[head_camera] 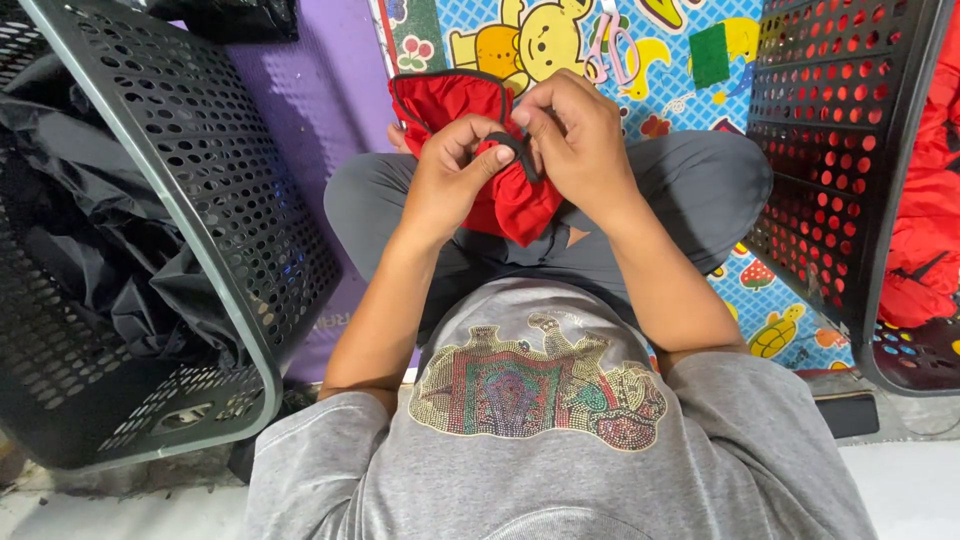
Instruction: Trimming excess fabric or threads from red fabric covers using scissors while sitting on the floor.
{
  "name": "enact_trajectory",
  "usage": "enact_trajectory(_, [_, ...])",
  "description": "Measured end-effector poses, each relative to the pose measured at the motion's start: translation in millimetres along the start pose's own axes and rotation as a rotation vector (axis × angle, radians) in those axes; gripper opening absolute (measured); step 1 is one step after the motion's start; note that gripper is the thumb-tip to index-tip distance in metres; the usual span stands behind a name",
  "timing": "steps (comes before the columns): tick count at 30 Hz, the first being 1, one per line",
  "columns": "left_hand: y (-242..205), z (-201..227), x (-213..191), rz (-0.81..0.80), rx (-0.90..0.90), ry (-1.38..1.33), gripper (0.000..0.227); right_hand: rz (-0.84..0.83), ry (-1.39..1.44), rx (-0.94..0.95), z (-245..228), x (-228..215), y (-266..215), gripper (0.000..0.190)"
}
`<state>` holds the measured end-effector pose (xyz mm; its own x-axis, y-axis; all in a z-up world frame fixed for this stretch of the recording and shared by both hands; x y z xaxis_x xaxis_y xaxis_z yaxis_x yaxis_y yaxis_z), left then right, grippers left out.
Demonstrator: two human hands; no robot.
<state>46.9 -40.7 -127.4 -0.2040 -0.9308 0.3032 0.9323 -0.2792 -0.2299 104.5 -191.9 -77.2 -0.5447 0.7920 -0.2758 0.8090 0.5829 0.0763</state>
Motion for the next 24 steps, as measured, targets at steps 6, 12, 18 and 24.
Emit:
enact_trajectory(6, [-1,-1,-9,0.024,-0.019,0.067,0.008,-0.129,0.471,0.159,26,1,-6,0.018])
enact_trajectory(12, [3,-29,-14,0.019,0.057,0.008,0.015,-0.182,0.223,-0.084,41,6,-7,0.004])
enact_trajectory(18, [7,-35,-19,0.023,0.024,0.014,0.016,-0.105,-0.044,-0.186,27,6,-3,0.005])
enact_trajectory(24, [4,-1,-7,-0.029,0.05,0.124,0.016,-0.085,0.086,-0.004,8,4,-1,0.011])
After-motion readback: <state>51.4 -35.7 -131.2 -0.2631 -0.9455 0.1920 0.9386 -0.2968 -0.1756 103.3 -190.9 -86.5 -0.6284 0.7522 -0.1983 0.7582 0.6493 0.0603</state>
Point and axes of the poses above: each hand's wrist, its own y-axis towards the middle knuckle, its own x-axis out of the palm, z = x × y, the point moved 5 cm from there along y, towards the middle knuckle, and after that the axes turned 12 degrees about -z, right-handed, at the moved point
